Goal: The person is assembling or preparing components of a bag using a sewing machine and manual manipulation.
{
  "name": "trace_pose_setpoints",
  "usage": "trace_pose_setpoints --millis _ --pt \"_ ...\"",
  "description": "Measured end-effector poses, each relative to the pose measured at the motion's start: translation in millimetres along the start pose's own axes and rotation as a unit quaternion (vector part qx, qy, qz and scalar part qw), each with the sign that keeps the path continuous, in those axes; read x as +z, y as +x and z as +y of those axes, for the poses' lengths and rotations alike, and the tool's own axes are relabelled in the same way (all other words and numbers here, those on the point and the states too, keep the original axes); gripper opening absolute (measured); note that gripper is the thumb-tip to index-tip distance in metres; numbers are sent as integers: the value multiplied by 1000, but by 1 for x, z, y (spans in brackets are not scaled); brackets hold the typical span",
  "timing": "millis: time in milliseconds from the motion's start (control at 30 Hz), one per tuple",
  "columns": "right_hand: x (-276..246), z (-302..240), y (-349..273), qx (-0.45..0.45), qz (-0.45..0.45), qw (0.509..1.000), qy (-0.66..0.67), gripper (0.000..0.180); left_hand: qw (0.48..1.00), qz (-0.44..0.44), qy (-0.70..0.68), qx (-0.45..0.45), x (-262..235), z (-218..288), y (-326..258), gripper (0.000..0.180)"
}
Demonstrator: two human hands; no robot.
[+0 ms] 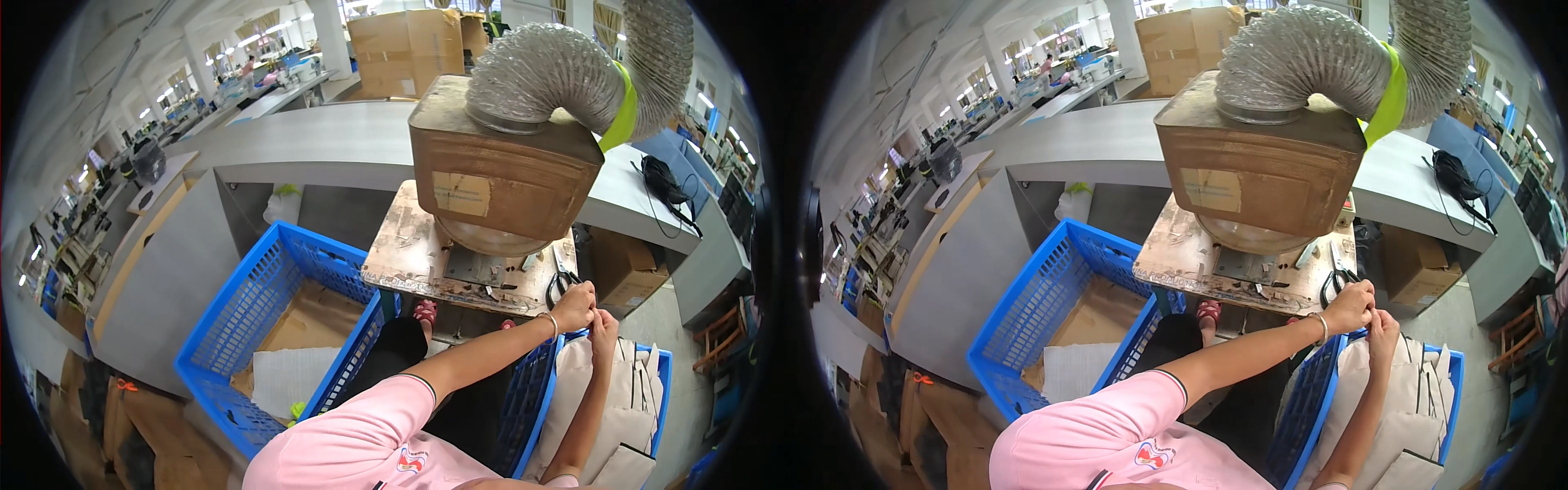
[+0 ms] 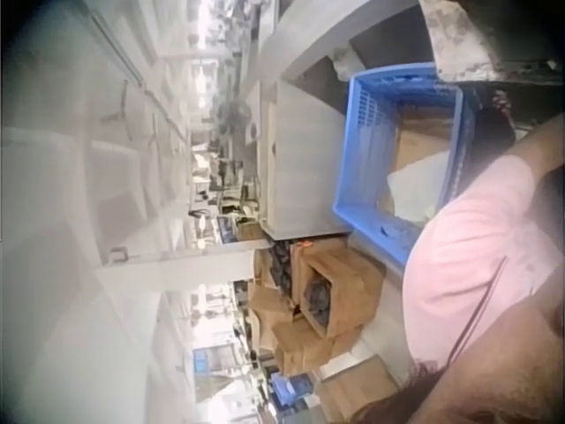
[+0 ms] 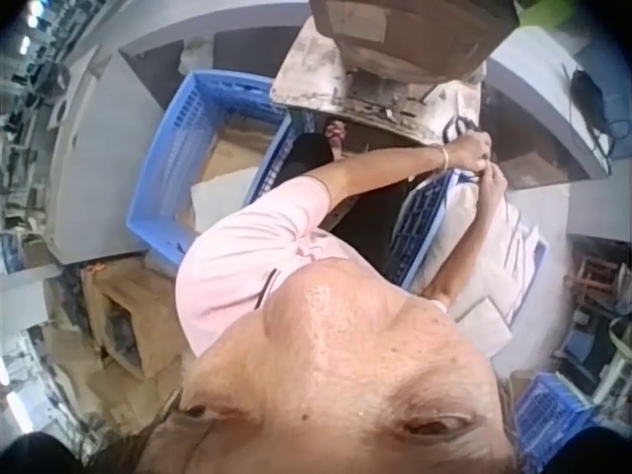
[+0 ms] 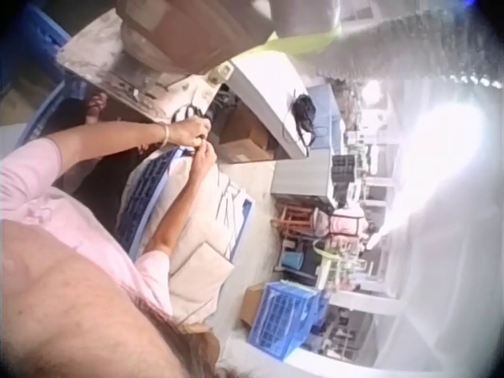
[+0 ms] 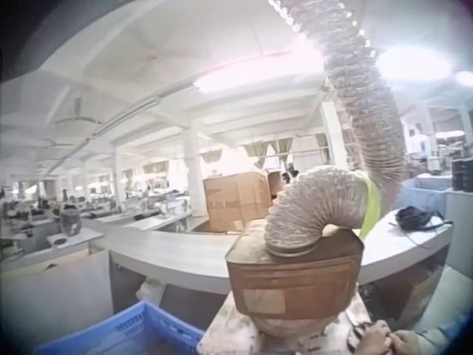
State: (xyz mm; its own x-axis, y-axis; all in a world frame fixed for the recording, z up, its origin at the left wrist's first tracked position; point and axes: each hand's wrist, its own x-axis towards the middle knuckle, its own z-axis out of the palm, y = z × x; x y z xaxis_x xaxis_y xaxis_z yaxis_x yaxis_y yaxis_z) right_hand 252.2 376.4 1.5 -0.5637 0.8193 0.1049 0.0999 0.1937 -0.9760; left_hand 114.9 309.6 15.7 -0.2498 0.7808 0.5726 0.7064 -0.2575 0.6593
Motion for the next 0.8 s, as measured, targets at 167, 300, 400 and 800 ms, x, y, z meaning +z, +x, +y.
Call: trace_pose_setpoints --millis 167,300,400,800 --pt "-10 4 4 -103 44 977 -182 27 1000 -3 2 -12 11 1 0 6" --pt "-2 0 -3 -96 80 978 -170 28 998 -11 60 8 18 -12 -3 8" --pt "-3 -3 1 -48 -1 999 -12 27 990 -16 136 27 13 -18 3 19" --pt "9 -4 -10 147 13 970 193 25 999 -13 -6 41 -4 -11 0 13"
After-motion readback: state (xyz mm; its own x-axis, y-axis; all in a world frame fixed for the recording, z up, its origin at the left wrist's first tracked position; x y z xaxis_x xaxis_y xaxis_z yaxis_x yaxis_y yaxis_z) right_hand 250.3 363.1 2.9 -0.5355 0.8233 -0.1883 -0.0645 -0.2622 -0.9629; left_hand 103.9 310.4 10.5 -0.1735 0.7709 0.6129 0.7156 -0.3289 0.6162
